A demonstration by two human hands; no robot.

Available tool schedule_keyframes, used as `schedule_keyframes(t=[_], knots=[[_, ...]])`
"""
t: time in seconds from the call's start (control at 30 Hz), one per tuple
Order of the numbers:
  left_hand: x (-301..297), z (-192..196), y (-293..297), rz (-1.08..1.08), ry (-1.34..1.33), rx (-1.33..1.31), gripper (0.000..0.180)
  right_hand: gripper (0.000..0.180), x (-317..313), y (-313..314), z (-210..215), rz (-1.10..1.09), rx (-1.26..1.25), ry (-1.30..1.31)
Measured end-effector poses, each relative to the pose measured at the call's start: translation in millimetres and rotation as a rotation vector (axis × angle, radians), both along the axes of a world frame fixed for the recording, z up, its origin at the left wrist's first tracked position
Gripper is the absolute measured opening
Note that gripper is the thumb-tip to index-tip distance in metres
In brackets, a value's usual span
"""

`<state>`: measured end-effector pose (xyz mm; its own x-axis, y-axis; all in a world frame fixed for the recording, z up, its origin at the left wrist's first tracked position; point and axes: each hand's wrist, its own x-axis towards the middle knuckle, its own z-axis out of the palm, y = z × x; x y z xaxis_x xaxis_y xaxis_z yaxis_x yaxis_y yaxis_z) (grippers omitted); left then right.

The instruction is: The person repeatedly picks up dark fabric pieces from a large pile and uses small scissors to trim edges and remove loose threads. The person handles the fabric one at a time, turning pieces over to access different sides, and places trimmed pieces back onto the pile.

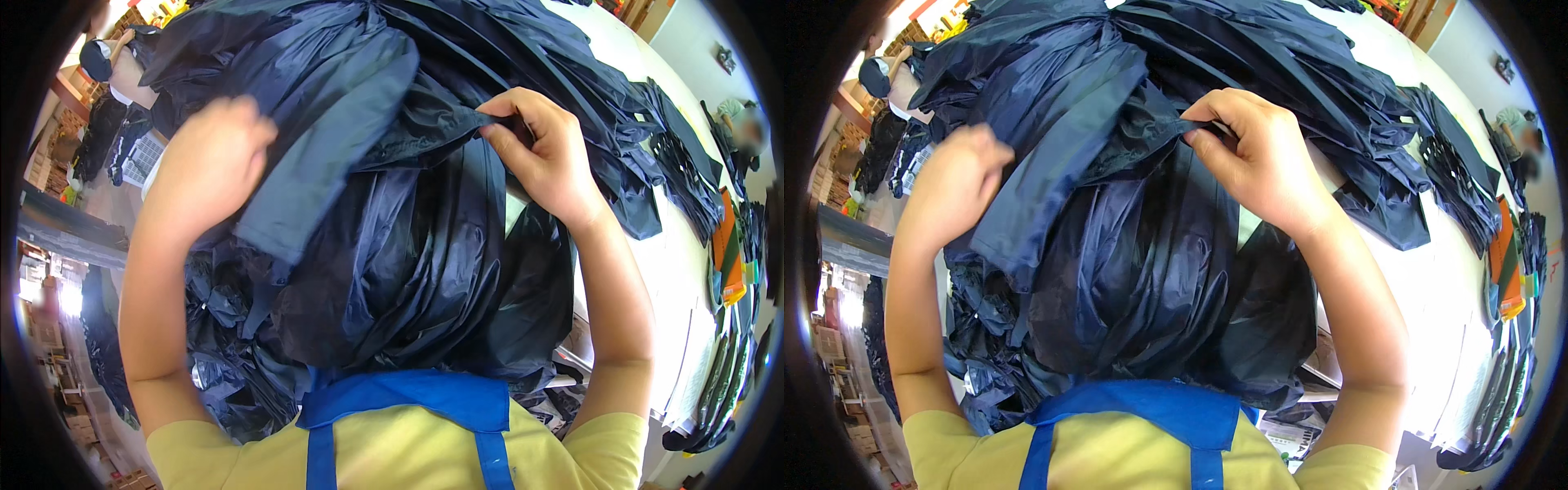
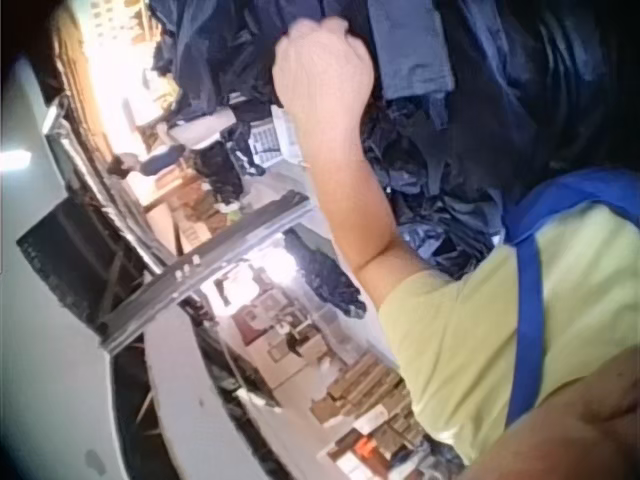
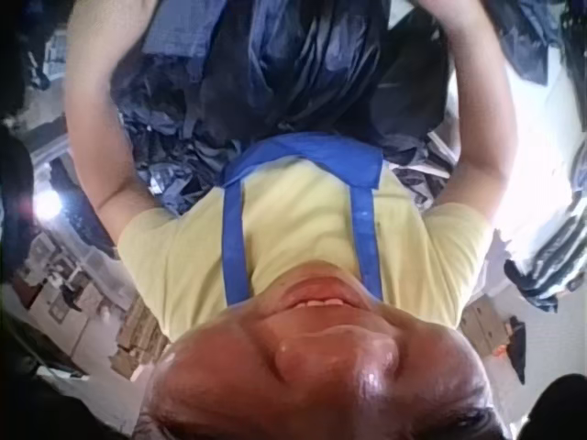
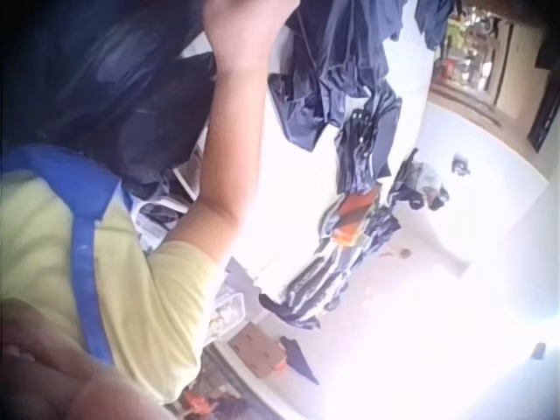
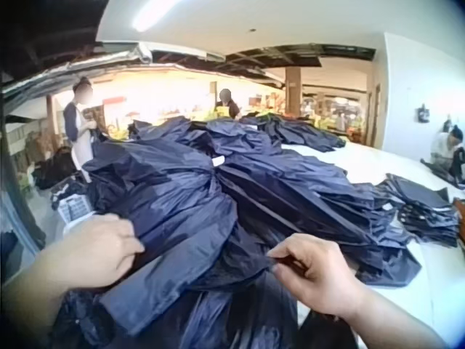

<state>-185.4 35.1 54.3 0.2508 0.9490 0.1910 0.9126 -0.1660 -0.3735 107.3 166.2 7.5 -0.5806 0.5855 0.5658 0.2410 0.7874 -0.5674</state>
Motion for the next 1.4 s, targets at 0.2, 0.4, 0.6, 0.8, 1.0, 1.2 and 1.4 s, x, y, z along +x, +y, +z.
schedule_keyframes(t=[0.2, 0.4, 0.6, 0.8, 1.0, 1.2, 1.4], knots=[[97.8, -26.6, 58.0, -0.456, -0.809, 0.241, 0.033, 0.013, -8.7, 1.2, -0.5, 0.017, -0.027, 0.059], [86.0, -35.6, 62.0, -0.185, -0.361, 0.187, 0.037, 0.011, -2.7, 13.3, -20.3, -0.036, -0.209, 0.100], [73.1, -51.4, 73.3, -0.416, -0.560, 0.389, 0.027, 0.013, -11.2, 13.1, -9.0, 0.074, -0.440, 0.159], [69.0, -53.0, 81.9, -0.266, -1.326, -0.131, 0.015, 0.010, -11.0, 18.7, -5.2, 0.124, -0.391, 0.098], [64.4, -57.6, 85.8, -0.257, -1.652, -0.295, 0.019, 0.016, -14.5, 18.9, -10.5, 0.058, -0.372, 0.141], [66.9, -62.4, 88.1, -0.180, -1.770, -0.298, 0.023, 0.029, -22.2, 5.8, -9.1, -0.045, 0.569, 0.037], [65.9, -64.5, 88.5, -0.188, -1.773, -0.310, 0.023, 0.018, -32.2, 13.2, -16.2, 0.009, 0.468, 0.021]])
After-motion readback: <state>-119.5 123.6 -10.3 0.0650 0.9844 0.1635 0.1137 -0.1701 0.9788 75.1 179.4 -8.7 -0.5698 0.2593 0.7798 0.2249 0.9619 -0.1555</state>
